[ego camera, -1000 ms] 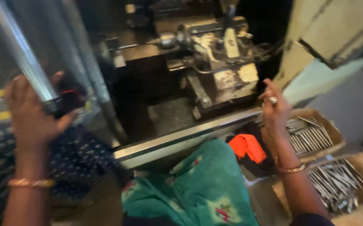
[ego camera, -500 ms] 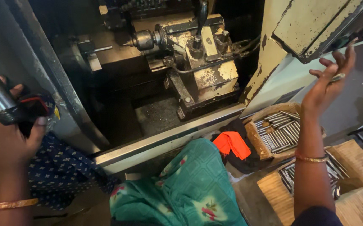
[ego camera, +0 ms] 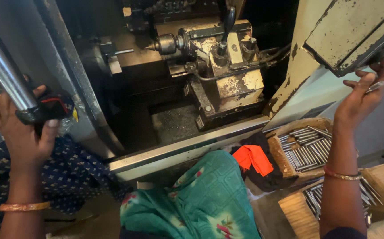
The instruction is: The person sits on the floor and repeatedly picks up cylindrical metal rods from a cardboard box, rotates them in both hands, and places them back into the box. The person handles the rods one at a time without using any tools.
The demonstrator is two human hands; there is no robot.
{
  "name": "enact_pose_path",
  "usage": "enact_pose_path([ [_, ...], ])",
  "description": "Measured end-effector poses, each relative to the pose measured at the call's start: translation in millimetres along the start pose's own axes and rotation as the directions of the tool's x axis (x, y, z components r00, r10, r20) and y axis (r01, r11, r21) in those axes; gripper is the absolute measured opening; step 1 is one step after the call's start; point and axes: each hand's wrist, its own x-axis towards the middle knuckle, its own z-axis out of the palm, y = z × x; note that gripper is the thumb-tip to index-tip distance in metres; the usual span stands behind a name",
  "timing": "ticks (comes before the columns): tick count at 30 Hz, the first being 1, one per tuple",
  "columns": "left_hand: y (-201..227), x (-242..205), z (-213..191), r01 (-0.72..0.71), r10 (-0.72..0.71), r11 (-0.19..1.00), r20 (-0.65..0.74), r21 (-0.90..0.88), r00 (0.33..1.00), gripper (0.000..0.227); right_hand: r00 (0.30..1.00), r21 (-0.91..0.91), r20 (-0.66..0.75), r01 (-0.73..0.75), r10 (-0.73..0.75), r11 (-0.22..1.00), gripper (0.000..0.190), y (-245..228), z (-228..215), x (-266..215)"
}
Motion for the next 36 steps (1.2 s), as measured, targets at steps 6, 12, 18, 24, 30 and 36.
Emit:
enact_pose_path([
  [6, -4, -2, 2, 0.016, -0.016, 1.000, -0.009, -0.010, 1.000, 0.064, 1.000, -0.024, -0.003, -0.017, 0.016, 1.000, 0.042, -6, 1, 4],
  [12, -16, -7, 5, 0.009, -0.009, 0.999, -0.001, 0.037, 1.000, 0.062, 0.997, 0.002, 0.055, -0.049, 0.049, 0.999, 0.043, -7, -9, 10],
  [18, -23, -17, 4, -0.009, 0.009, 0.996, -0.005, -0.083, 1.000, 0.066, 0.991, 0.121, 0.104, -0.094, 0.081, 0.988, 0.047, -3, -19, 10],
  [24, -30, -17, -3, 0.099, -0.090, 0.965, 0.046, -0.243, 0.995, 0.066, 0.991, 0.113, 0.103, -0.092, 0.081, 0.989, 0.048, -1, -21, 13],
  [30, -26, -11, -10, 0.139, -0.113, 0.916, 0.090, -0.376, 0.990, 0.063, 0.991, 0.109, 0.109, -0.091, 0.079, 0.990, 0.050, -8, -20, 12],
  [36, -3, -5, -18, 0.229, -0.194, 0.892, 0.127, -0.390, 0.973, 0.074, 0.991, 0.122, 0.107, -0.093, 0.080, 0.988, 0.054, -4, -19, 12],
])
